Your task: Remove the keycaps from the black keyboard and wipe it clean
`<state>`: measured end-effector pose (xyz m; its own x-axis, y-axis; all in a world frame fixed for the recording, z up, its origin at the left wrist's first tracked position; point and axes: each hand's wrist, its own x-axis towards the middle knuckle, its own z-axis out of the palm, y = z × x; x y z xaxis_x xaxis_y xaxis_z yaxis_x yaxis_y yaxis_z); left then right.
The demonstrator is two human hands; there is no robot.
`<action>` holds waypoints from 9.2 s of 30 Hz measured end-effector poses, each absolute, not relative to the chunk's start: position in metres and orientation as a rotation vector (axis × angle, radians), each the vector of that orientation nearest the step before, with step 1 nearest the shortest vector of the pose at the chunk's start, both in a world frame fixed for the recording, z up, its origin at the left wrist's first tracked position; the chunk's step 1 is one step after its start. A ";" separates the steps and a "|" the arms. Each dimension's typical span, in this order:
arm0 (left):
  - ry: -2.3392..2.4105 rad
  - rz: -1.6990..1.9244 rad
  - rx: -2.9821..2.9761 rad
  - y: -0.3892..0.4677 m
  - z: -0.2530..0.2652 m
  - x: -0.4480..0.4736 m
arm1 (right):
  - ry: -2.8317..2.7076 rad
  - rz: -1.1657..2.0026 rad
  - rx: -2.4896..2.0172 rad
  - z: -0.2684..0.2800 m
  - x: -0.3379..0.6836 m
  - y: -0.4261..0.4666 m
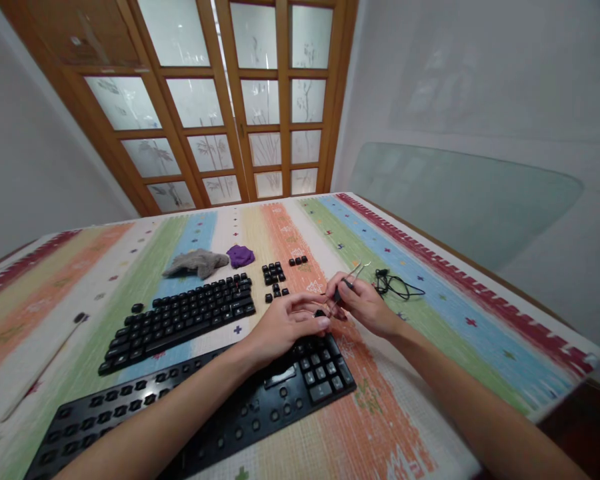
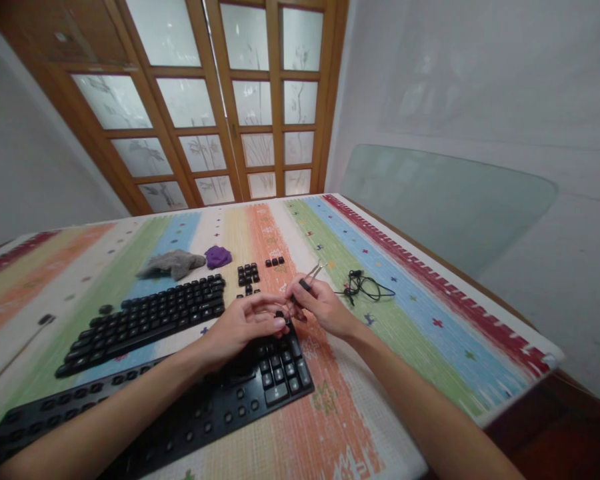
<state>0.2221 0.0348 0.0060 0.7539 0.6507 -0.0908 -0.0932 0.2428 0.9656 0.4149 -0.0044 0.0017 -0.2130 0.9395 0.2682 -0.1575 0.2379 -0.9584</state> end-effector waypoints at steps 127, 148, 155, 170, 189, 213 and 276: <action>0.961 0.662 2.593 0.206 -0.032 0.295 | -0.831 1.256 -0.628 0.030 0.426 -0.006; 0.885 0.644 2.488 0.206 -0.038 0.293 | -0.848 1.262 -0.635 0.029 0.425 -0.007; 0.878 0.644 2.495 0.202 -0.036 0.295 | -0.851 1.260 -0.672 0.029 0.425 -0.006; 0.877 0.689 2.544 0.194 -0.034 0.301 | -0.866 1.266 -0.679 0.028 0.424 -0.006; 0.799 0.710 2.512 0.083 0.005 0.179 | -1.182 1.121 -0.928 0.013 0.412 -0.008; 0.625 0.821 2.570 0.003 -0.030 0.155 | -1.764 1.163 -1.106 0.012 0.392 -0.019; 0.623 0.803 2.568 0.002 -0.027 0.156 | -1.875 0.994 -1.184 -0.001 0.386 -0.026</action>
